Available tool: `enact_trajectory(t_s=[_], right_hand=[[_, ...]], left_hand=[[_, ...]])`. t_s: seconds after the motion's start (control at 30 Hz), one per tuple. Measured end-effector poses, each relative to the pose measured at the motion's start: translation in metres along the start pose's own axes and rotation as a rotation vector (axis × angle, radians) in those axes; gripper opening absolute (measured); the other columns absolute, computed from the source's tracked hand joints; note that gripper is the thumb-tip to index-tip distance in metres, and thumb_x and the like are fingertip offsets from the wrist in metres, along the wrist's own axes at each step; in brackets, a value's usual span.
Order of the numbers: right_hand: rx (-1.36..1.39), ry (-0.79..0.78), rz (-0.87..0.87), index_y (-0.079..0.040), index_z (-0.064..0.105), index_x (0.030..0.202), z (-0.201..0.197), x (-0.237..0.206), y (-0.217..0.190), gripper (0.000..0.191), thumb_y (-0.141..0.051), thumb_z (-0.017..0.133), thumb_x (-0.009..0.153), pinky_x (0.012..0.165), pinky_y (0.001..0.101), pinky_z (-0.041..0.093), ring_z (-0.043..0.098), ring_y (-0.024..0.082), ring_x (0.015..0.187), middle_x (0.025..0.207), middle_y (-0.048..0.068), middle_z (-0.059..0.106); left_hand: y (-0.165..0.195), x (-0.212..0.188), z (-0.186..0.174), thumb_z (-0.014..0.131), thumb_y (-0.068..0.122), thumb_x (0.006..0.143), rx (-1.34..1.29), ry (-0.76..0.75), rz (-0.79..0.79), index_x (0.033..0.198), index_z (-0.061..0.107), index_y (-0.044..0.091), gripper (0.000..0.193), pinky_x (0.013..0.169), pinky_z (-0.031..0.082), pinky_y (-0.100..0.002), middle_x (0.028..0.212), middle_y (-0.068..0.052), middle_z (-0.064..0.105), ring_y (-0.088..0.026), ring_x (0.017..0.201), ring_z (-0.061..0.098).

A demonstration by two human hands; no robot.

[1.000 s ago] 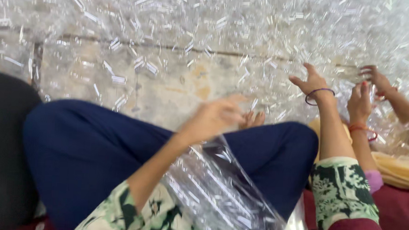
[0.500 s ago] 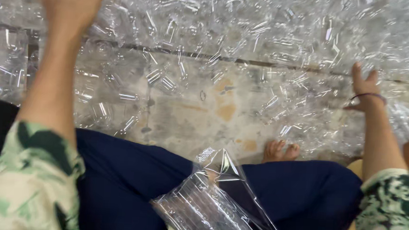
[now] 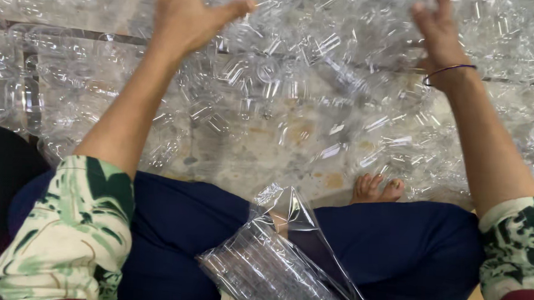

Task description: The person sits on the floor among piles of clear plastic cups, counts cups one at a time, and slides stacks of cups into clear plastic bags, gathering filled bags of cups beside them.

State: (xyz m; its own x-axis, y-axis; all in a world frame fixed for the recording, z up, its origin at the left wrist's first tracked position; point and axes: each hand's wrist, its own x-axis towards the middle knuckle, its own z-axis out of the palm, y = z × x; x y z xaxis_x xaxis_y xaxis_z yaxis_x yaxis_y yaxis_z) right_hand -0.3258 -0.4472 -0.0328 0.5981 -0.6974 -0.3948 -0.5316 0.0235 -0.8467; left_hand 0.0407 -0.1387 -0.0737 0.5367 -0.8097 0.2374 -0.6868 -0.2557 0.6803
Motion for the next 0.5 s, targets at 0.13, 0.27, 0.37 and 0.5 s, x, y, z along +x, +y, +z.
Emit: enact_trajectory(t_s=[0.13,0.27,0.37,0.5], right_hand=[[-0.052,-0.168,-0.078,-0.032,0.023,0.166,0.052,-0.015,-0.015,0.080,-0.055,0.062,0.101,0.097,0.0724,0.040,0.019,0.036,0.160,0.179,0.008,0.012],[-0.108,-0.289,-0.083,-0.029,0.024,0.165,0.094,-0.041,-0.025,0.083,-0.057,0.067,0.100,0.114,0.0599,0.041,0.039,0.041,0.155,0.173,0.018,0.033],[-0.309,-0.342,0.085,-0.035,0.023,0.166,0.104,-0.075,-0.038,0.090,-0.058,0.058,0.086,0.102,0.0572,0.041,0.034,0.032,0.146,0.168,0.012,0.028],[-0.252,-0.414,-0.103,-0.021,0.020,0.163,0.105,-0.119,-0.063,0.097,-0.060,0.065,0.086,0.110,0.0458,0.045,0.045,0.034,0.144,0.168,0.018,0.026]], left_hand=[[0.028,-0.020,0.026,0.080,0.074,0.083,-0.210,-0.170,-0.036,0.152,0.052,0.014,0.095,0.113,0.041,-0.053,0.142,-0.027,0.057,-0.042,0.136,0.051],[0.068,-0.050,0.040,0.077,0.074,0.075,-0.307,-0.401,-0.126,0.156,0.048,0.029,0.097,0.113,0.037,-0.056,0.148,-0.033,0.043,-0.047,0.141,0.041],[0.086,-0.068,0.025,0.079,0.072,0.077,-0.224,-0.502,-0.110,0.159,0.047,0.033,0.096,0.114,0.028,-0.064,0.159,-0.032,0.034,-0.053,0.150,0.024],[0.107,-0.091,0.000,0.081,0.066,0.067,-0.244,-0.498,-0.065,0.154,0.049,0.033,0.098,0.115,0.037,-0.055,0.158,-0.029,0.032,-0.047,0.144,0.037]])
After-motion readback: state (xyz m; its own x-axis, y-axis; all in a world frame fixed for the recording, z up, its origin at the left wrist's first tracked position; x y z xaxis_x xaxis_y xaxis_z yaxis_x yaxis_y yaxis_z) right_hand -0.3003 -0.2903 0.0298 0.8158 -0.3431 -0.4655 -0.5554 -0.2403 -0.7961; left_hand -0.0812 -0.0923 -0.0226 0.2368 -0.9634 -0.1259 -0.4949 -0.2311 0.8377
